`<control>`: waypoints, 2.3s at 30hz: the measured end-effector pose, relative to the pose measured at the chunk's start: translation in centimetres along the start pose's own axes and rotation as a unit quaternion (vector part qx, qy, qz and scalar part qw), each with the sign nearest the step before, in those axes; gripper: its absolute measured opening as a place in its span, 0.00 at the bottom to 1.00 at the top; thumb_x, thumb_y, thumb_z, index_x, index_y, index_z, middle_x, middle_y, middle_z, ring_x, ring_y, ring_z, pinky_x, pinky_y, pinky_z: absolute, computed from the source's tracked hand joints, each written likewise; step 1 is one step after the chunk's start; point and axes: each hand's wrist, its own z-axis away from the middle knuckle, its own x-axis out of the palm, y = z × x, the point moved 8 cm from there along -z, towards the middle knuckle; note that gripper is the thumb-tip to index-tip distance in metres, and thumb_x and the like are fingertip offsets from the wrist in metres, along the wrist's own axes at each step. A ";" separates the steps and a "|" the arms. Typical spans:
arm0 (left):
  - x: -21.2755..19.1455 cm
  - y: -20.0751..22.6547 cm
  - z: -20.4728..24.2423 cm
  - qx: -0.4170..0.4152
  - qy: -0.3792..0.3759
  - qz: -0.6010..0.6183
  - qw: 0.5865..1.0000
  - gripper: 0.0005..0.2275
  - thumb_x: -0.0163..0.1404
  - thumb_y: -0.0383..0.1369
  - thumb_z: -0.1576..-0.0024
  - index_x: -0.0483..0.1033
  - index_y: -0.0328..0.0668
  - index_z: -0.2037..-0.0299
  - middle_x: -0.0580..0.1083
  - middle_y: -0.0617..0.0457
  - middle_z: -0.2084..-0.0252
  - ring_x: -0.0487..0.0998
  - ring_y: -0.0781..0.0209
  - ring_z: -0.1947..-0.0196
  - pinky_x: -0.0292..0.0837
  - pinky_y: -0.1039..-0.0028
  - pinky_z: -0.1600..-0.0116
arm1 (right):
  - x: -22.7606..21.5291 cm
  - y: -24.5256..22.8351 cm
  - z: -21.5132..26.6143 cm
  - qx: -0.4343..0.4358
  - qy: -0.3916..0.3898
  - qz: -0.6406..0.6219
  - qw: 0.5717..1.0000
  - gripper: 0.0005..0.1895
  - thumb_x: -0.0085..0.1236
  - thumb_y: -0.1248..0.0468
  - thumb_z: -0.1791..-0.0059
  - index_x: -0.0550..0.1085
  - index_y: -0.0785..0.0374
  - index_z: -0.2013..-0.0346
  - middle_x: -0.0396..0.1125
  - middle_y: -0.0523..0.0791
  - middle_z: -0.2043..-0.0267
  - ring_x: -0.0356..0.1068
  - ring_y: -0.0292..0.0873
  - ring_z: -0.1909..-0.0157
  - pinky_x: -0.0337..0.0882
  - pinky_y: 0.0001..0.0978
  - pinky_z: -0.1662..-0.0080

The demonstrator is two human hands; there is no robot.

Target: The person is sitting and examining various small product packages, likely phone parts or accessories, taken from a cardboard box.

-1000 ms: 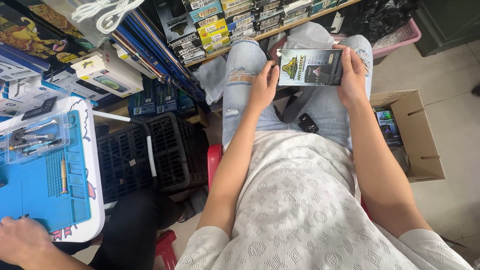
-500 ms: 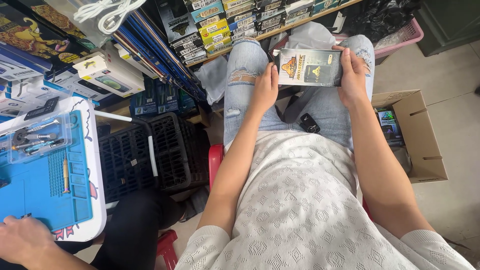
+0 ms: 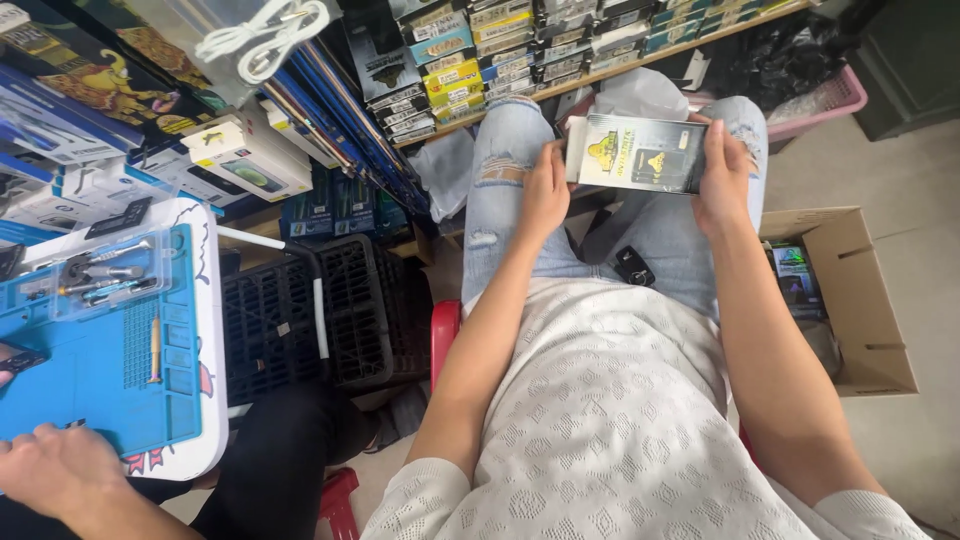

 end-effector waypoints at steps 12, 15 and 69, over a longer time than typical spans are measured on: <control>-0.1 1.0 -0.6 0.126 0.042 -0.086 0.987 0.15 0.39 0.42 0.30 0.66 0.41 0.42 0.71 0.46 0.58 0.78 0.47 0.60 0.78 0.59 0.56 | 0.8 -2.1 0.5 -0.055 -0.004 0.037 0.998 0.22 0.42 0.48 0.38 0.75 0.57 0.41 0.69 0.49 0.47 0.70 0.42 0.43 0.75 0.42 0.40; 1.4 -1.9 -0.9 0.057 -0.025 -0.155 0.986 0.19 0.34 0.48 0.30 0.70 0.45 0.43 0.74 0.47 0.54 0.81 0.46 0.54 0.79 0.59 0.51 | 0.9 -2.6 0.8 -0.095 -0.009 0.076 0.993 0.22 0.39 0.49 0.36 0.73 0.59 0.39 0.67 0.49 0.45 0.66 0.41 0.42 0.73 0.40 0.40; 2.4 -2.6 1.2 -0.307 0.005 0.395 0.866 0.29 0.62 0.42 0.56 0.72 0.42 0.44 0.73 0.50 0.45 0.71 0.55 0.40 0.75 0.64 0.45 | -21.5 -1.1 -2.0 0.055 0.199 -0.383 0.900 0.30 0.64 0.58 0.58 0.79 0.70 0.44 0.76 0.59 0.41 0.78 0.61 0.38 0.80 0.61 0.40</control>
